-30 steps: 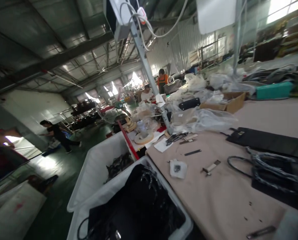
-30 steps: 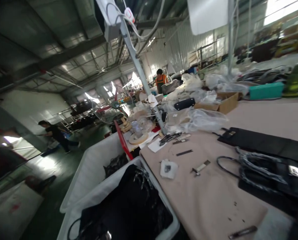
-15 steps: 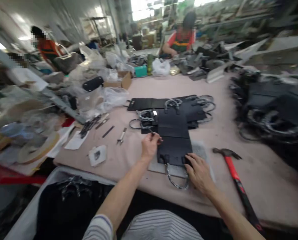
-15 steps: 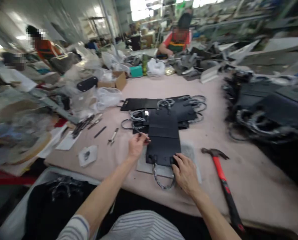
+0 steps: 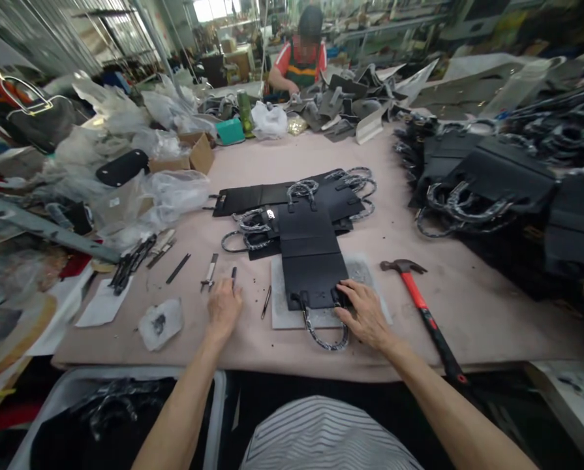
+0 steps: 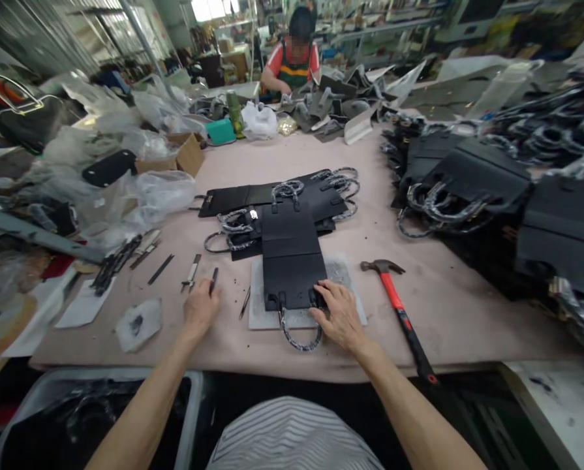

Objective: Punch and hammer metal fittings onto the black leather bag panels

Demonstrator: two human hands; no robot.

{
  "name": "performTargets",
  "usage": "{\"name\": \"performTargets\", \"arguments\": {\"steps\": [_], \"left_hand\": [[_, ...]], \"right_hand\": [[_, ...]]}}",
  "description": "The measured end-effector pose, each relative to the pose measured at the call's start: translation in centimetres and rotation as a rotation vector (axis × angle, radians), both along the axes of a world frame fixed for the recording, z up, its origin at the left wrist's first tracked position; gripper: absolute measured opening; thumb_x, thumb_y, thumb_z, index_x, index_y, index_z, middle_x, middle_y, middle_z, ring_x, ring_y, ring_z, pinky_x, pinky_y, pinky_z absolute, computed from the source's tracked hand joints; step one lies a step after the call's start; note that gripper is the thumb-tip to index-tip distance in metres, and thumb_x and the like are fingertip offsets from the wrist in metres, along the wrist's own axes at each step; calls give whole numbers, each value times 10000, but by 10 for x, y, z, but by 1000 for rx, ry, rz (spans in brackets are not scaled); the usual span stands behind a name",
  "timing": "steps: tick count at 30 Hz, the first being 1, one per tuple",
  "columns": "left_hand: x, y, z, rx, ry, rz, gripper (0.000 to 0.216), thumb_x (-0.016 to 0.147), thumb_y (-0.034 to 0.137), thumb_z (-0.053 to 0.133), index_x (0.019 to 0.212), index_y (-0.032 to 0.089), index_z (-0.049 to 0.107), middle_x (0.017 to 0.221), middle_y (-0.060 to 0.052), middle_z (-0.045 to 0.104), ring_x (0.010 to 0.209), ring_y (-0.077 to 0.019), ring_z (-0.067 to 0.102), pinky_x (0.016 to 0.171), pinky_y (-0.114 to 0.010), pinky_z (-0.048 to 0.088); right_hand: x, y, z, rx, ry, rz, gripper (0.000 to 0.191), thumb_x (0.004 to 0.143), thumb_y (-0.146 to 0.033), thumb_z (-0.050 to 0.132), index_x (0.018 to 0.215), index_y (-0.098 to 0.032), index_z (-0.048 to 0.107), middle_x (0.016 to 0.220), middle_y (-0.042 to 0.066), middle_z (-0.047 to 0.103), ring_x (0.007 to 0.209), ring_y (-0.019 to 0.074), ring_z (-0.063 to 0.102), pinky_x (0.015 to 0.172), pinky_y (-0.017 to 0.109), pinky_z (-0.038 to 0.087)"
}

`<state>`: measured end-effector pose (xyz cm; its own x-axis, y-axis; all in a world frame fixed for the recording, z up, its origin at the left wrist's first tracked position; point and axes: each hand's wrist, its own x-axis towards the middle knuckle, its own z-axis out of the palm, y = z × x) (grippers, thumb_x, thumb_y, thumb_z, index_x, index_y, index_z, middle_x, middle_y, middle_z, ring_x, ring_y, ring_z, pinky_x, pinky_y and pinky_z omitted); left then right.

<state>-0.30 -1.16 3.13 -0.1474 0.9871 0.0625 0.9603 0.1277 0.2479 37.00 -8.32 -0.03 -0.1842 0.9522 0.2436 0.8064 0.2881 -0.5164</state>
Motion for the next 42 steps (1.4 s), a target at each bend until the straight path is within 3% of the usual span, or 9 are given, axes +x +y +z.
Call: {"name": "performTargets", "arguments": {"steps": [3,7,10,13,19,33,42], "left_hand": [[23,-6,-6,135,-52,-168,252,923,168,575,1137,124,701,1299,-185,679,1212,-342,636,1065,-480,506],[68,-21,-11,231,-226,-434,188,955,150,578,1104,182,690,1229,-125,714,1165,-287,665,1111,-511,489],[95,-34,-16,236,-310,-509,172,971,153,588,1114,197,674,1248,-114,705,1181,-277,663,1101,-518,507],[107,-43,-23,222,-316,-534,184,969,135,587,1123,197,667,1299,-119,683,1243,-286,640,1129,-538,495],[102,-51,-32,239,-310,-556,242,957,84,568,1164,179,652,1335,-129,673,1312,-303,606,1158,-564,481],[105,-53,-30,222,-367,-515,254,963,80,536,1161,182,659,1351,-137,660,1313,-296,603,1150,-556,501],[104,-58,-23,181,-394,-496,288,941,68,540,1160,195,677,1361,-127,651,1313,-272,608,1136,-489,533]], "right_hand": [[0,1,-2,12,14,-10,483,962,-432,573,1386,-201,563,1454,152,548,1325,339,485,1106,560,396],[-2,1,-4,32,36,-22,443,945,-415,585,1342,-217,594,1429,141,572,1301,337,514,1088,556,415],[-2,0,-5,64,48,-29,394,930,-385,597,1278,-201,609,1394,150,586,1285,337,523,1075,550,422],[-3,-1,-6,81,62,-22,368,911,-369,619,1236,-195,611,1371,155,586,1280,339,522,1071,548,421],[-5,-2,-2,99,75,-23,334,890,-331,637,1191,-187,611,1323,151,597,1250,336,531,1056,550,420],[-9,-3,2,88,65,-44,348,880,-282,652,1208,-182,595,1315,150,594,1252,341,514,1084,562,413],[-29,-25,16,12,0,-100,362,892,-214,628,1250,-175,588,1344,161,587,1248,348,506,1047,559,464]]}}
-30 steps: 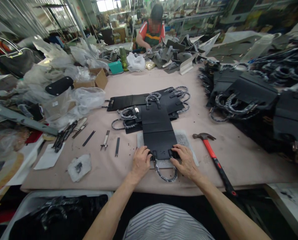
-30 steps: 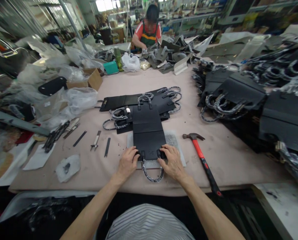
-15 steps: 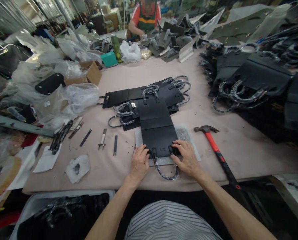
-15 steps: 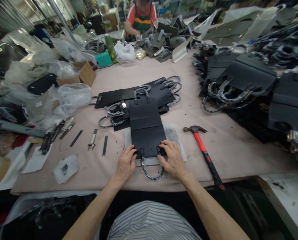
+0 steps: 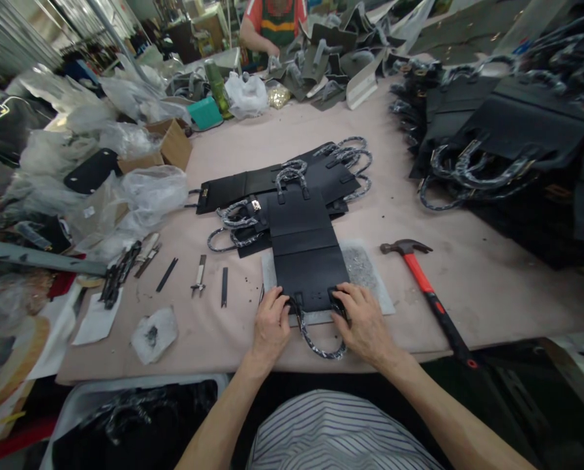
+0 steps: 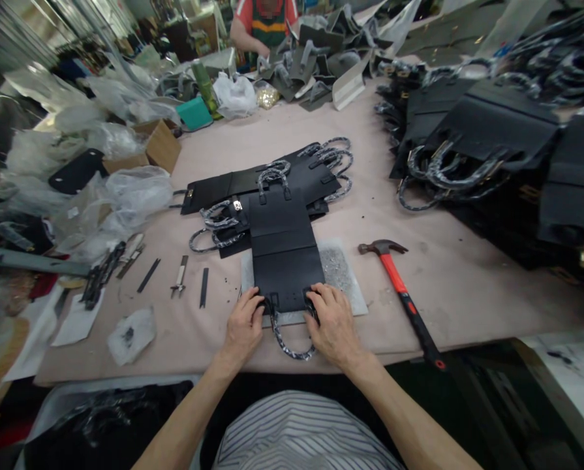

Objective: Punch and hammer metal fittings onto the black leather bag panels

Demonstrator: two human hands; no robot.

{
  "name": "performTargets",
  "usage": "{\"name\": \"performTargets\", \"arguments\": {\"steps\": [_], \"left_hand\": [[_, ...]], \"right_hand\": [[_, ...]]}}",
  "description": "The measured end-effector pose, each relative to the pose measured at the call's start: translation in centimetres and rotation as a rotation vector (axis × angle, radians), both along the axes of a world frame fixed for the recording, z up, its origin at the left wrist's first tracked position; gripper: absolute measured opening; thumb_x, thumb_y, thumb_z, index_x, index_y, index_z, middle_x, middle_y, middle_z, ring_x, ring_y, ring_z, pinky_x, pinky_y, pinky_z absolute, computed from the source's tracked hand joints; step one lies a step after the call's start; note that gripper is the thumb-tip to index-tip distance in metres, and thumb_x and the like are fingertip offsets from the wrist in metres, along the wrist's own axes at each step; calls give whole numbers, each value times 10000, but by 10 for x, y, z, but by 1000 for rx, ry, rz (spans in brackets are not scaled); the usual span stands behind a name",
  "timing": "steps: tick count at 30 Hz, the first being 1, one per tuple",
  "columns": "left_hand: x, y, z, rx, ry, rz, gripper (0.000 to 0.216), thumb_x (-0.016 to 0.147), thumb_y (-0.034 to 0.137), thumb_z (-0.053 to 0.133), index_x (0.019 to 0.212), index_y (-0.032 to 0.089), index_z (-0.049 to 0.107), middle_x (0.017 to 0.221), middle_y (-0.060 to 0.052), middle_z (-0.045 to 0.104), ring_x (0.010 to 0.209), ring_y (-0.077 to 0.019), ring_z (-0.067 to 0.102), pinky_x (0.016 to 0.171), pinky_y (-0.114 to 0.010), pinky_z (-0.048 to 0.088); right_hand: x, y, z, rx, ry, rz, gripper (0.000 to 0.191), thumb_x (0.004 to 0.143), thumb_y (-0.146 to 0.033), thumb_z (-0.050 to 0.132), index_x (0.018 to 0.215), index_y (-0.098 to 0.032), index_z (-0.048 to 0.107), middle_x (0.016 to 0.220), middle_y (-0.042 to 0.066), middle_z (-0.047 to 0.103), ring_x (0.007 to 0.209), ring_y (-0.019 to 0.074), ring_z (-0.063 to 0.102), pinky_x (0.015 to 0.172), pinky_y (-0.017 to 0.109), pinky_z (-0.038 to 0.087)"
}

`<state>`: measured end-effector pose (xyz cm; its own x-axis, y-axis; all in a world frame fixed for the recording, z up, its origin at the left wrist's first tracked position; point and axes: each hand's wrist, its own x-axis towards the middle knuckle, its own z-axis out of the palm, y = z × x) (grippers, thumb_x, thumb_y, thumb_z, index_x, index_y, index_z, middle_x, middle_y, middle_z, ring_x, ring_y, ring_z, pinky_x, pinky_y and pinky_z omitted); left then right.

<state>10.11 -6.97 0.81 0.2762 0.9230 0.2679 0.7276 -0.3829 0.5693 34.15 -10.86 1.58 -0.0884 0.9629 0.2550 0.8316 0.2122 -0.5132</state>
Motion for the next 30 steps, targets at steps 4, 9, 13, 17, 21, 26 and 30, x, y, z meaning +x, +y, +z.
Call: {"name": "performTargets", "arguments": {"steps": [4,9,13,17,21,26,30], "left_hand": [[-2,-3,2,8,27,-15,304,934,72,548,1186,193,667,1360,-126,652,1317,-284,603,1139,-503,531],[-1,-6,2,15,36,-26,307,936,74,548,1193,194,664,1346,-126,663,1296,-290,614,1126,-518,540],[0,-7,2,19,41,-32,321,930,72,558,1205,198,664,1345,-132,662,1295,-297,612,1123,-531,540],[0,-8,2,14,40,-30,337,926,65,559,1219,199,660,1357,-134,655,1299,-297,610,1119,-524,544],[0,-8,0,4,43,-27,330,927,65,561,1218,188,657,1357,-138,654,1305,-297,607,1121,-519,545],[-1,-8,0,10,43,-34,326,935,65,554,1220,190,651,1365,-134,653,1313,-296,605,1122,-522,545],[-1,-8,0,10,39,-36,316,939,67,552,1214,186,653,1367,-137,656,1310,-291,610,1123,-517,545]], "right_hand": [[-4,-5,-2,2,11,-22,382,891,-213,613,1270,-182,581,1356,157,582,1262,349,504,1051,563,462],[-1,1,-6,58,54,-34,432,862,-172,608,1291,-148,567,1308,179,585,1222,346,515,1050,564,468],[0,6,-7,72,82,-8,432,854,-123,568,1284,-163,582,1288,168,595,1195,338,510,1043,567,482],[-1,6,-6,79,75,-5,430,857,-109,560,1281,-178,578,1298,159,588,1207,340,505,1048,568,479],[0,7,-5,67,60,-15,391,855,-122,588,1244,-170,587,1285,154,603,1181,335,518,1034,542,480],[2,11,-4,36,51,-35,337,860,-179,638,1197,-180,619,1236,137,630,1139,330,533,1008,534,468],[2,14,-8,46,69,-46,332,863,-194,640,1195,-186,629,1242,135,620,1149,330,527,1009,528,449]]}}
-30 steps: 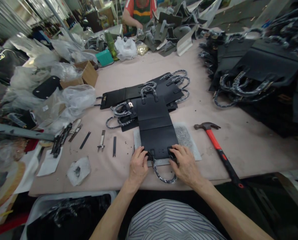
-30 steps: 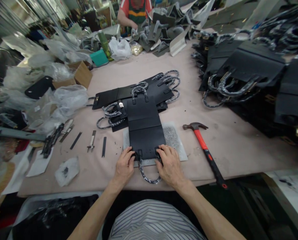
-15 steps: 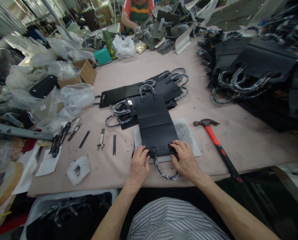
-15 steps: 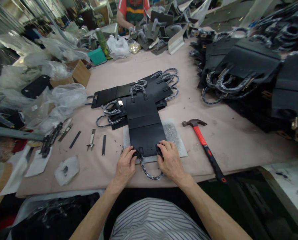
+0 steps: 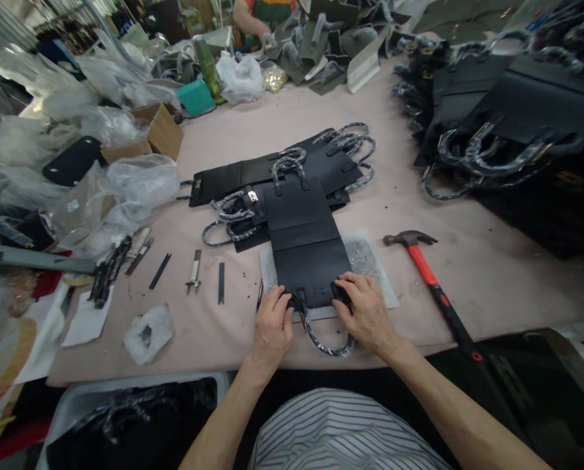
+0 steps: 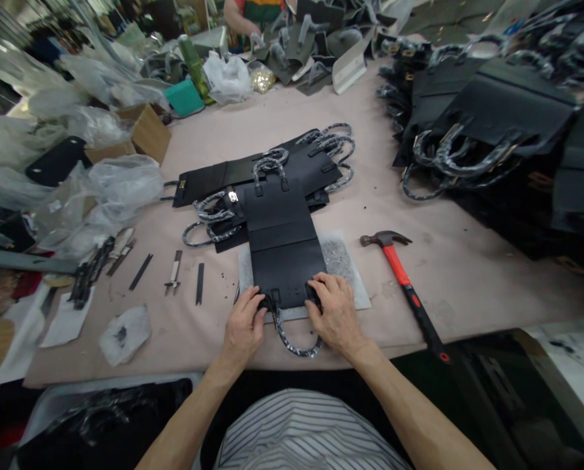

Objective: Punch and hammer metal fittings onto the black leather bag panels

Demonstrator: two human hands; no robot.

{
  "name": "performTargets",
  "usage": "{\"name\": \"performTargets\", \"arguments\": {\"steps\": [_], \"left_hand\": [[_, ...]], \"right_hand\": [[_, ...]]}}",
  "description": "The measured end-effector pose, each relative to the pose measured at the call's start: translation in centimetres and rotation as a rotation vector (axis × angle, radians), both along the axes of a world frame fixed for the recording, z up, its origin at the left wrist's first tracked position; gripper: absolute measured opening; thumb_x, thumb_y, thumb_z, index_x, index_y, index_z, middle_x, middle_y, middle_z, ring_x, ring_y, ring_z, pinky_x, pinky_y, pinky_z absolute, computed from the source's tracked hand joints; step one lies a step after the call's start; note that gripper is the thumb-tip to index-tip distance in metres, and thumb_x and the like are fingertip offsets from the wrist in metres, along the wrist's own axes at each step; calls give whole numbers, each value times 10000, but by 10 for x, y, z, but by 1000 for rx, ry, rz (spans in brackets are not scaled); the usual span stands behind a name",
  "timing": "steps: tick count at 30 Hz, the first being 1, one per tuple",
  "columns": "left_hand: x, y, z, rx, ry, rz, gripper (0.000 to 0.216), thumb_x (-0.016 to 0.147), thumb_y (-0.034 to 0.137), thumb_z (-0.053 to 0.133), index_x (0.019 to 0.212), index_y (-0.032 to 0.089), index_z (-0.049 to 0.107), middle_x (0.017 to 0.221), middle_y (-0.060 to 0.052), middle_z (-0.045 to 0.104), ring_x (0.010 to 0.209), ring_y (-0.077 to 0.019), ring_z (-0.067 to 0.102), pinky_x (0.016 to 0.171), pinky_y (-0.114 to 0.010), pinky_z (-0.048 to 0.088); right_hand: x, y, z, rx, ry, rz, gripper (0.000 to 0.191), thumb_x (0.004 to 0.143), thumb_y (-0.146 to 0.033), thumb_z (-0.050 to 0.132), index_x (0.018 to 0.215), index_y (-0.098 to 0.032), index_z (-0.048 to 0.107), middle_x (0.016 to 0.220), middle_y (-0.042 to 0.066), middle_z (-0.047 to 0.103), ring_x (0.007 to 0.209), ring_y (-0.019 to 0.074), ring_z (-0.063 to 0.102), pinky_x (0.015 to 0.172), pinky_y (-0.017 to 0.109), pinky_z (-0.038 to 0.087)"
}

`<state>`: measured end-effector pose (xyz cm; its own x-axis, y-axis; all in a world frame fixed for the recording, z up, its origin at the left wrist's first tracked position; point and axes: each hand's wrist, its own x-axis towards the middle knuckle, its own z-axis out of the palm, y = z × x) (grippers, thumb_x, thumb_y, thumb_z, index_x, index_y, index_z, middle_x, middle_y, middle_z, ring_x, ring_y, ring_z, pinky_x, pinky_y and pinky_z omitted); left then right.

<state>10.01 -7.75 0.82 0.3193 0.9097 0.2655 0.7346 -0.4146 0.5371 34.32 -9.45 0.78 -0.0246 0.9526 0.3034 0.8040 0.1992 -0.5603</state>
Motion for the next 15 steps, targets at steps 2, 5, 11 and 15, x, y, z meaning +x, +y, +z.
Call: {"name": "performTargets", "arguments": {"steps": [2,5,11,15], "left_hand": [[0,0,0,-3,2,0,308,948,77,542,1214,187,652,1365,-136,659,1313,-289,609,1123,-519,545],[-2,1,1,-4,6,-6,297,960,87,523,1210,186,650,1365,-133,660,1324,-283,605,1127,-512,544],[-3,3,4,-32,5,-9,274,962,95,520,1173,194,664,1346,-127,674,1310,-265,620,1120,-486,553],[-4,2,4,0,-10,0,248,979,104,516,1150,187,673,1329,-131,684,1302,-251,627,1112,-453,553]], "right_hand": [[1,1,-2,13,18,5,342,860,-198,640,1201,-193,627,1243,130,614,1160,328,527,1018,528,438],[2,2,-5,18,29,12,355,861,-209,642,1215,-200,624,1244,125,609,1174,330,525,1035,539,422],[3,4,-3,-14,23,21,359,888,-245,622,1245,-214,638,1244,132,599,1176,344,517,1035,564,419],[3,5,-2,-5,21,27,337,897,-246,620,1231,-198,637,1245,140,592,1177,343,513,1032,556,427]]}}
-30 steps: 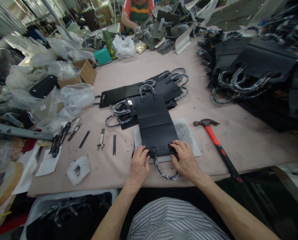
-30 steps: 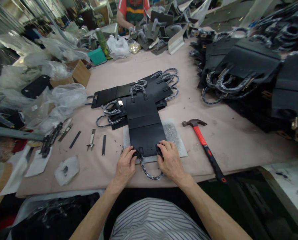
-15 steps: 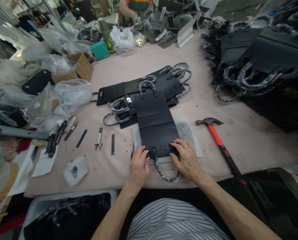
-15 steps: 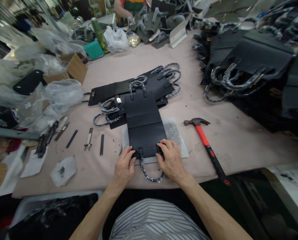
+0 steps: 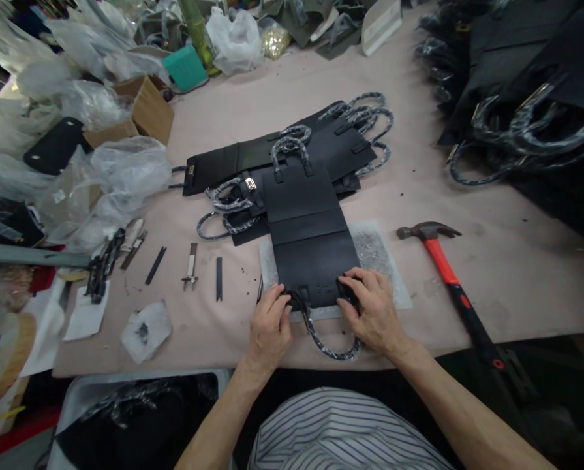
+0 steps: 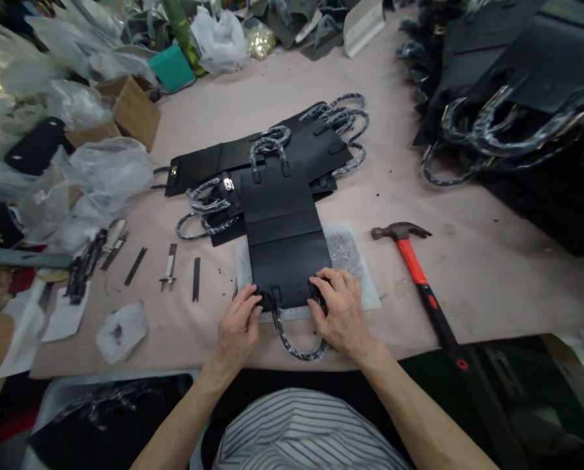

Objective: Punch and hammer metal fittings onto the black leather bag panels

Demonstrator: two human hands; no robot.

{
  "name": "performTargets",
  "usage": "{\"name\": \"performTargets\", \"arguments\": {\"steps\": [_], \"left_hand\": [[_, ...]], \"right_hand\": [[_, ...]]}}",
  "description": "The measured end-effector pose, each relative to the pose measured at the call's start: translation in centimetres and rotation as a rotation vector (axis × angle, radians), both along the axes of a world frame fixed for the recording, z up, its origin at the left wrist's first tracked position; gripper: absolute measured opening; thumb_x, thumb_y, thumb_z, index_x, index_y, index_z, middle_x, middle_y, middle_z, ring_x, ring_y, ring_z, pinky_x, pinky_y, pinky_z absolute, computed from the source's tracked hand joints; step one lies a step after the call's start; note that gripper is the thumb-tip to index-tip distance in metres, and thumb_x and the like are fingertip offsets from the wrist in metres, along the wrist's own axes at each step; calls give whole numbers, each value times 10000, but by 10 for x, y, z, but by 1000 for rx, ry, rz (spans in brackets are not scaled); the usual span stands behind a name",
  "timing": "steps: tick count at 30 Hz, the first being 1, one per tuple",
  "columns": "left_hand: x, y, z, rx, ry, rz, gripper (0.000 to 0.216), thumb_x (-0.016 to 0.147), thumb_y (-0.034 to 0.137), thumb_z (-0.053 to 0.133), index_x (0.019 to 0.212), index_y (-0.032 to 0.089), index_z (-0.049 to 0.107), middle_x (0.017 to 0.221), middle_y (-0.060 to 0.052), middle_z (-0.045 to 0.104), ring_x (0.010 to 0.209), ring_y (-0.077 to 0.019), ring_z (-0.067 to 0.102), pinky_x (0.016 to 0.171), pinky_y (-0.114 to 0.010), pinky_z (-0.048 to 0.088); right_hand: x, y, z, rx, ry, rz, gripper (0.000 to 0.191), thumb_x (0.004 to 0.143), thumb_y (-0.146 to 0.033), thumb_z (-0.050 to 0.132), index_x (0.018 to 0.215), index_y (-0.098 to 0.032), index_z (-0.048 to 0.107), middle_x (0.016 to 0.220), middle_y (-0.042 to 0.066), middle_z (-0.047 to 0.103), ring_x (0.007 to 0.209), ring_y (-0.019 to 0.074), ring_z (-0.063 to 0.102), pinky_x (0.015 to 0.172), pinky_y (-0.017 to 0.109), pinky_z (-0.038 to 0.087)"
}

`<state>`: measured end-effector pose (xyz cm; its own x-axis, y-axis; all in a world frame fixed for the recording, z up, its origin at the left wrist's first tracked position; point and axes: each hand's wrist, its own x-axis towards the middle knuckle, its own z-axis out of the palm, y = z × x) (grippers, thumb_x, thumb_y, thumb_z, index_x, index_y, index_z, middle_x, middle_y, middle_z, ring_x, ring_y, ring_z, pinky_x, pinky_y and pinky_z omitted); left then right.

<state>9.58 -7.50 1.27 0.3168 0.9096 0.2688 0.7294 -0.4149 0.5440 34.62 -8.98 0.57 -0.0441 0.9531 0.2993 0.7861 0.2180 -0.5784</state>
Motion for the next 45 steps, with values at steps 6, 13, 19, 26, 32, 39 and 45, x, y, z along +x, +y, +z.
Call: {"name": "performTargets", "arguments": {"steps": [6,13,19,26,32,39,45], "left_hand": [[-17,3,-6,114,100,186,213,1000,161,522,1119,191,697,1224,-126,722,1169,-254,679,1038,-436,550],[-22,13,-5,56,122,280,164,986,202,551,1057,189,699,1039,-85,733,1012,-235,692,924,-368,543],[-4,16,3,-44,54,318,190,940,190,582,1103,185,681,1036,-88,697,963,-238,684,876,-352,560],[-16,14,-1,-154,43,418,201,894,208,620,1079,181,693,933,-70,705,793,-222,682,742,-339,576],[-45,17,0,-188,76,531,181,863,158,637,1017,177,730,954,-90,746,863,-245,711,802,-361,572],[-61,37,15,-473,191,587,208,871,246,723,1056,160,759,923,-99,776,923,-244,730,844,-326,531],[-52,37,30,-383,203,527,163,947,280,643,989,169,754,960,-103,774,941,-242,724,851,-329,525]], "right_hand": [[1,-1,-5,-22,17,-12,381,885,-261,631,1265,-225,639,1251,131,600,1186,350,525,1043,576,420],[2,0,-7,-20,-8,-18,405,880,-279,641,1284,-262,639,1260,120,591,1182,361,529,1035,577,421],[1,0,-6,7,-38,-13,340,901,-277,629,1239,-233,632,1245,130,597,1164,350,539,1004,549,438],[4,-2,-7,16,-33,17,358,888,-273,627,1242,-224,636,1258,129,595,1175,346,532,1017,546,433],[5,-1,-12,65,-55,17,345,886,-286,621,1221,-214,658,1236,137,611,1154,353,551,1005,547,441],[5,-1,-21,106,-95,16,328,912,-331,598,1201,-190,666,1233,131,623,1166,345,563,1005,519,444],[7,3,-20,116,-61,46,327,877,-277,602,1183,-181,662,1218,139,624,1159,341,558,1010,532,441]]}}
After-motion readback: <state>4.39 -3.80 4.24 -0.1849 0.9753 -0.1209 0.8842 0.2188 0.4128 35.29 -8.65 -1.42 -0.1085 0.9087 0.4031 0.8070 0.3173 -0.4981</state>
